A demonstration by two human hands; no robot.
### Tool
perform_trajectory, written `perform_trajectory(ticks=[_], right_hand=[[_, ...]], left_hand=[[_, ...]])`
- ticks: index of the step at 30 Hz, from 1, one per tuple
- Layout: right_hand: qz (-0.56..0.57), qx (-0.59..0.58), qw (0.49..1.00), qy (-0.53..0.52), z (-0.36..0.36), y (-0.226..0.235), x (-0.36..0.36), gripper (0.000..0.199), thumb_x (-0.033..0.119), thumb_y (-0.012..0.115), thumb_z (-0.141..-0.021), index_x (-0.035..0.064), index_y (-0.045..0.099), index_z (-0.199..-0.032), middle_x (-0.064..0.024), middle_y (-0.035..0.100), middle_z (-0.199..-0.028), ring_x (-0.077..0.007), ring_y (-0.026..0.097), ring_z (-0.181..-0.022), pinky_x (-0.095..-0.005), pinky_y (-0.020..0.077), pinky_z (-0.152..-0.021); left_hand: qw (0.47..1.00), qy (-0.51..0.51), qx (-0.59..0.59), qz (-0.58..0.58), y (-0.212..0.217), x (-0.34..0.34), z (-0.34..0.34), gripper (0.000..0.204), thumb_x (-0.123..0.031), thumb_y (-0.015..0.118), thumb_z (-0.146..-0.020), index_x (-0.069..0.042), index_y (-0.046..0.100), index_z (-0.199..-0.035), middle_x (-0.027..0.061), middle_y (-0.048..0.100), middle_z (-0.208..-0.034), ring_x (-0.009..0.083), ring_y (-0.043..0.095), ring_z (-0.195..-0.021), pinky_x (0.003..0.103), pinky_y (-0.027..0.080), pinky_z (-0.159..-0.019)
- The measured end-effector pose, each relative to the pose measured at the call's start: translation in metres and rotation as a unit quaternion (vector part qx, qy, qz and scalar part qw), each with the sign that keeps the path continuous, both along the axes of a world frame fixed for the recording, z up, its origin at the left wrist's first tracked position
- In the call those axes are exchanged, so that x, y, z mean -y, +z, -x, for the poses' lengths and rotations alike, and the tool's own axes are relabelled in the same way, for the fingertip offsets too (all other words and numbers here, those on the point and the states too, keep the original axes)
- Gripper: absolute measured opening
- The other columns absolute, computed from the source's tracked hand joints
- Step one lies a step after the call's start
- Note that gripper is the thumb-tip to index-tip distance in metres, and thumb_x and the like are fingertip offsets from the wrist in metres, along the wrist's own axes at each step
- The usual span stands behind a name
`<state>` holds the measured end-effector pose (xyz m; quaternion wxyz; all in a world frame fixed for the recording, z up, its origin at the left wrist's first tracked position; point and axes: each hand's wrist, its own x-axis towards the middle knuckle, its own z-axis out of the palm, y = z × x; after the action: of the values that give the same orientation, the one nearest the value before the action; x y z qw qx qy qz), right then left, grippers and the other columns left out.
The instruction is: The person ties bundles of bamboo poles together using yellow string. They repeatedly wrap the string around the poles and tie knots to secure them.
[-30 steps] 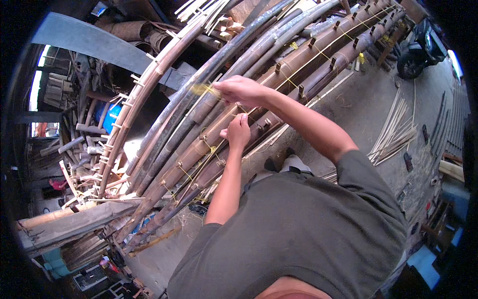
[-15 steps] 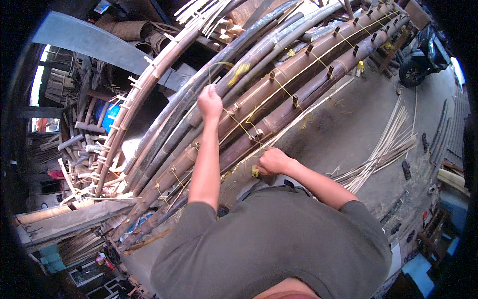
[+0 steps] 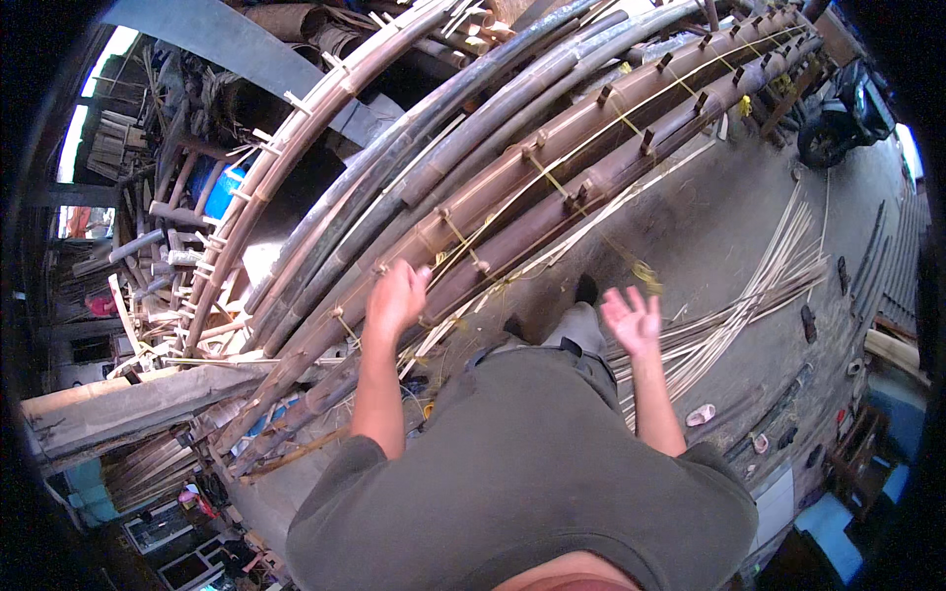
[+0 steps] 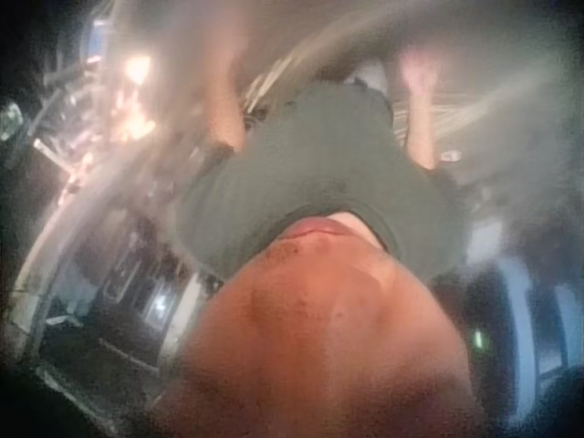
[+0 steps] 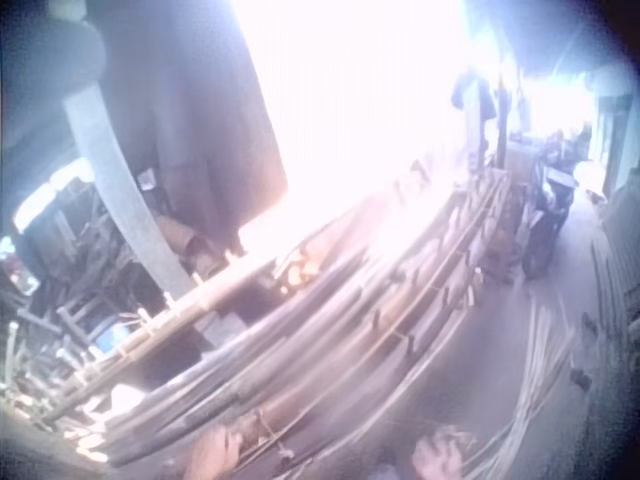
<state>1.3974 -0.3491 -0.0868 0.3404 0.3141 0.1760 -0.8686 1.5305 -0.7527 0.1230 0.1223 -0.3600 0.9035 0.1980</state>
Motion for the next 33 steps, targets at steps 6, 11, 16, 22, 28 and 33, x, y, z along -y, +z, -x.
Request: perform_trajectory(ticks=[6, 11, 16, 22, 28, 33], right_hand=[[0.026, -0.099, 0.922, 0.373, -0.071, 0.056, 0.137, 0.05, 0.046, 0.041, -0.099, 0.0081, 0.05, -0.13, -0.0123, 0.06, -0.119, -0.02, 0.061, -0.099, -0.0345, 0.0522, -0.086], [-0.046, -0.214, 0.873, 0.436, -0.07, 0.085, 0.191, 0.034, 0.037, 0.046, -0.1, 0.009, 0.061, -0.111, -0.0022, 0.064, -0.096, -0.0122, 0.062, -0.083, -0.0283, 0.0525, -0.076], [-0.063, -0.116, 0.991, -0.01, -0.048, 0.109, 0.239, 0.021, 0.028, 0.048, -0.095, 0.0127, 0.061, -0.086, -0.0014, 0.064, -0.087, -0.0143, 0.06, -0.077, -0.0294, 0.0473, -0.068], [-0.113, -0.778, 0.441, 0.433, -0.029, 0.228, 0.343, 0.057, 0.053, 0.039, -0.096, 0.005, 0.069, -0.09, -0.0157, 0.066, -0.099, -0.0284, 0.062, -0.095, -0.0409, 0.0448, -0.09], [-0.319, -0.75, 0.337, 0.472, 0.078, 0.134, 0.374, 0.057, 0.054, 0.043, -0.095, 0.0045, 0.072, -0.096, -0.0158, 0.068, -0.078, -0.0285, 0.064, -0.074, -0.04, 0.0504, -0.077], [0.006, -0.782, 0.473, 0.406, 0.019, 0.225, 0.274, 0.036, 0.03, 0.053, -0.092, -0.0014, 0.059, -0.076, -0.0151, 0.064, -0.077, -0.0227, 0.062, -0.074, -0.0411, 0.0485, -0.072]], left_hand=[[0.991, 0.001, -0.122, -0.047, -0.01, 0.009, -0.044, 0.027, -0.029, 0.06, -0.09, -0.002, 0.055, -0.09, 0.0224, 0.063, -0.077, 0.0391, 0.063, -0.079, 0.048, 0.046, -0.073], [0.956, -0.078, -0.273, 0.071, -0.041, -0.004, -0.017, 0.022, -0.017, 0.059, -0.088, -0.002, 0.061, -0.105, 0.0229, 0.063, -0.103, 0.0395, 0.06, -0.096, 0.047, 0.048, -0.082], [0.973, -0.013, -0.231, -0.011, -0.071, -0.03, 0.035, 0.033, -0.027, 0.061, -0.087, -0.01, 0.058, -0.116, 0.0205, 0.067, -0.101, 0.0409, 0.063, -0.095, 0.047, 0.047, -0.087], [0.909, -0.029, -0.362, -0.204, -0.145, 0.001, 0.03, 0.039, -0.035, 0.06, -0.089, -0.001, 0.056, -0.109, 0.0179, 0.062, -0.105, 0.0334, 0.059, -0.093, 0.043, 0.045, -0.088], [0.986, 0.011, -0.158, -0.048, -0.064, -0.022, 0.046, 0.037, -0.041, 0.043, -0.097, -0.016, 0.063, -0.113, 0.0215, 0.066, -0.1, 0.0436, 0.061, -0.097, 0.053, 0.046, -0.082], [0.978, 0.037, -0.203, -0.029, -0.078, -0.015, 0.039, 0.036, -0.04, 0.042, -0.097, -0.014, 0.064, -0.107, 0.0203, 0.067, -0.092, 0.0424, 0.063, -0.09, 0.052, 0.047, -0.077]])
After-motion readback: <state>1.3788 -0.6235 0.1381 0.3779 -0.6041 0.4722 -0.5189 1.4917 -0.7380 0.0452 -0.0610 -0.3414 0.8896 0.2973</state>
